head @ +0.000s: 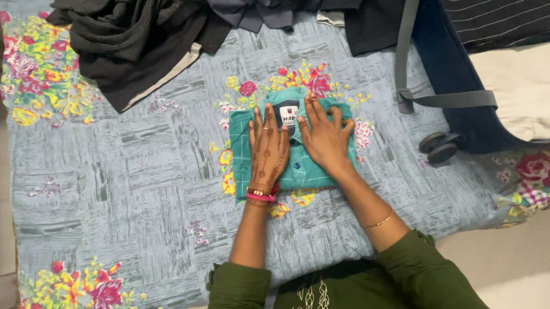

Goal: The person folds a green checkered shirt and places it inside a suitcase with other clothing items.

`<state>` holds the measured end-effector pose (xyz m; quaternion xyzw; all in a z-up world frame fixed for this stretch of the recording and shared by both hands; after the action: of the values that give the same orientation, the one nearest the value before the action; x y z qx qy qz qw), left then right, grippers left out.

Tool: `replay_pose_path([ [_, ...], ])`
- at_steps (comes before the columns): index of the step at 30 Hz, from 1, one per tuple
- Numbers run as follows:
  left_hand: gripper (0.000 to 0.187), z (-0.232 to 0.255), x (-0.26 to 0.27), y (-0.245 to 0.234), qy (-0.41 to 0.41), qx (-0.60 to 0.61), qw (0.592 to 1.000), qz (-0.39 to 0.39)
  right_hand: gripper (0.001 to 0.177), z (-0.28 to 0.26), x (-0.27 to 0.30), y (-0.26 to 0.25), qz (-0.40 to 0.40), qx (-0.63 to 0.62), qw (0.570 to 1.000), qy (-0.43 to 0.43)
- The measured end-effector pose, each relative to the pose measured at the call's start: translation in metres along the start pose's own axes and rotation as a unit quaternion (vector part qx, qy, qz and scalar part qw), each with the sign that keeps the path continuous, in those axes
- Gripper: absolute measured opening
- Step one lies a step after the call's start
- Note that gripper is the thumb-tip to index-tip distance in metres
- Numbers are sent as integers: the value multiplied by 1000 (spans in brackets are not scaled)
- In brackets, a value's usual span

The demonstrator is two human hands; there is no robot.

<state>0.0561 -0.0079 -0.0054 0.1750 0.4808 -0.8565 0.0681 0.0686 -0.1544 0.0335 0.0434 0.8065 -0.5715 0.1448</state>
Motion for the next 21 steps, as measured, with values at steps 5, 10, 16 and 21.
replay_pose_path([
  [5, 66, -6, -2, -21, -28, -1, 1000, 2, 58, 8, 0, -3, -31, -80, 996, 12],
  [10, 65, -35, -4, -56, -113, -140, 982, 58, 51, 40, 11, -22, 60, -200, 978, -17],
  [16, 87, -69, 15, -89, -279, -60, 958, 4, 57, 83, 51, -51, 127, -182, 968, 121],
  [21, 90, -59, 18, -98, -293, -60, 949, -103, 66, 76, 47, -52, 41, -191, 970, 145],
])
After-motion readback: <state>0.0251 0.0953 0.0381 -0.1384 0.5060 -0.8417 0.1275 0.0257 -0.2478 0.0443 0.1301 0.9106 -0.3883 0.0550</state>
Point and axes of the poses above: each hand's wrist, its own x-axis away from the middle knuckle, its own y-axis out of the palm, z = x × y, the point moved 6 cm from there along -x, towards the middle knuckle, and after that the axes turned 8 degrees about -x, right-handed, at the moved point
